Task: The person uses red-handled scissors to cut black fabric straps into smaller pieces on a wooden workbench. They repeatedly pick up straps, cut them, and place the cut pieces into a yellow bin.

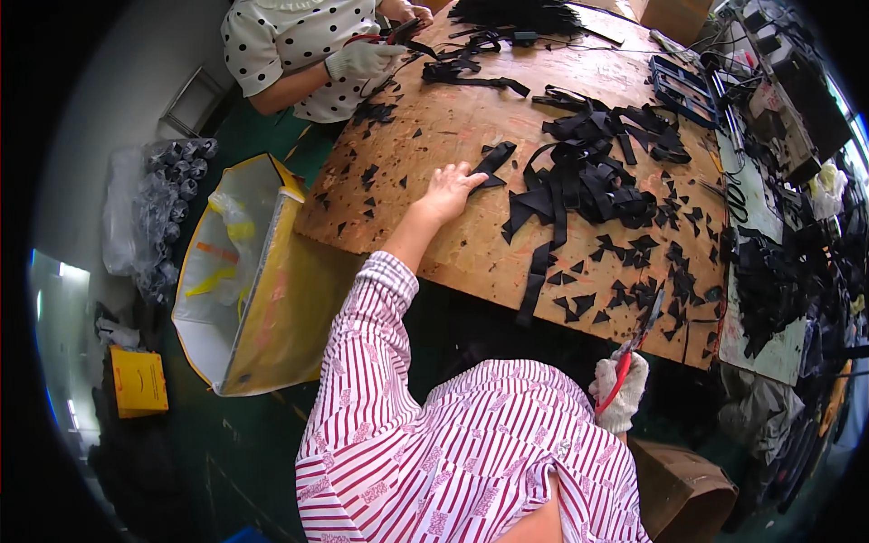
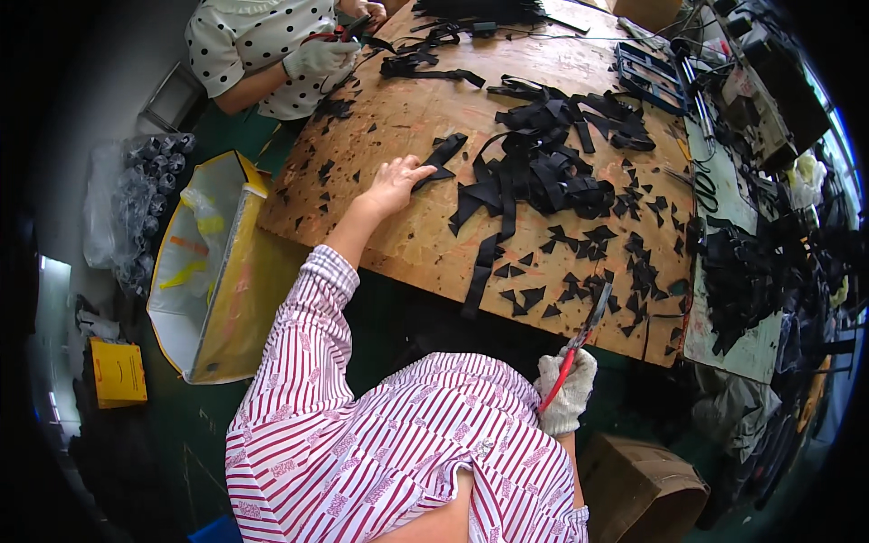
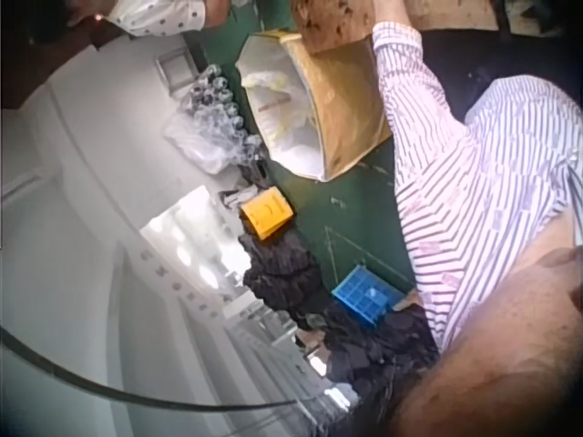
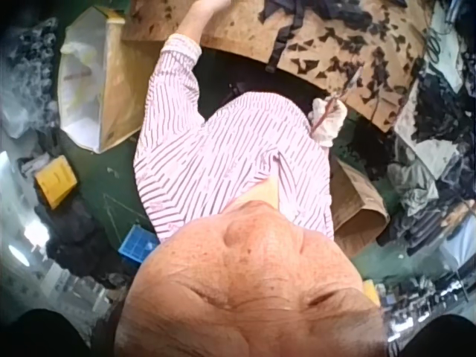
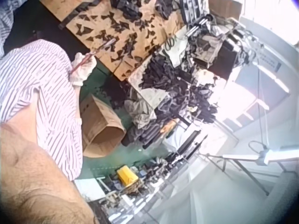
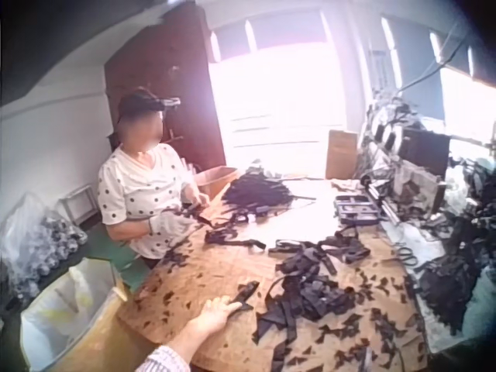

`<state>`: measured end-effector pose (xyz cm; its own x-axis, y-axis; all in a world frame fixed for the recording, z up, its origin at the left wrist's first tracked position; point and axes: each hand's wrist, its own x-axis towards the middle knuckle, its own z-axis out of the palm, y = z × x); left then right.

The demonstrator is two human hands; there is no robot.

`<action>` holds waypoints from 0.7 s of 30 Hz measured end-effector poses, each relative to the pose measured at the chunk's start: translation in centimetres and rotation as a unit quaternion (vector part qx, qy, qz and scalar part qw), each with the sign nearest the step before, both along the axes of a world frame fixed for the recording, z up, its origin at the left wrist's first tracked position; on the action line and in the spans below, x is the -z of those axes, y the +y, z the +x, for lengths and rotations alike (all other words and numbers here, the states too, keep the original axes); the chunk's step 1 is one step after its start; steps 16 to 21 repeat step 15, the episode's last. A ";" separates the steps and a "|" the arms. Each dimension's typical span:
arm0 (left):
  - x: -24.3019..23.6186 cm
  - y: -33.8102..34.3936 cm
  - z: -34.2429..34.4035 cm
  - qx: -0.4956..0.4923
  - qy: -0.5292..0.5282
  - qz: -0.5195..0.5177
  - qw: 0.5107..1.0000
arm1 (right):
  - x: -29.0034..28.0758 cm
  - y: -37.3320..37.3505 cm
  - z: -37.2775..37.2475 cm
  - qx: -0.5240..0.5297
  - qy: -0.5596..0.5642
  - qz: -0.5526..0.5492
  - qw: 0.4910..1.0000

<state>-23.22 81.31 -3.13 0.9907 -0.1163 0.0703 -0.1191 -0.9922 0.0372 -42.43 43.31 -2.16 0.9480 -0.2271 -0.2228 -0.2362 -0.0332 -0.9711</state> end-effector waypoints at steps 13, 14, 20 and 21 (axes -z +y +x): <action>0.9 2.3 1.0 -0.068 -0.167 -0.511 0.841 | -0.1 -0.1 0.3 -0.003 0.061 0.022 0.998; -0.1 2.6 0.9 -0.083 -0.148 -0.598 0.783 | -0.3 0.0 0.4 -0.005 0.067 0.025 0.997; -1.3 2.9 0.9 -0.066 -0.163 -0.651 0.739 | -0.7 0.1 0.4 -0.005 0.073 0.029 0.997; -1.3 2.9 0.9 -0.066 -0.163 -0.651 0.739 | -0.7 0.1 0.4 -0.005 0.073 0.029 0.997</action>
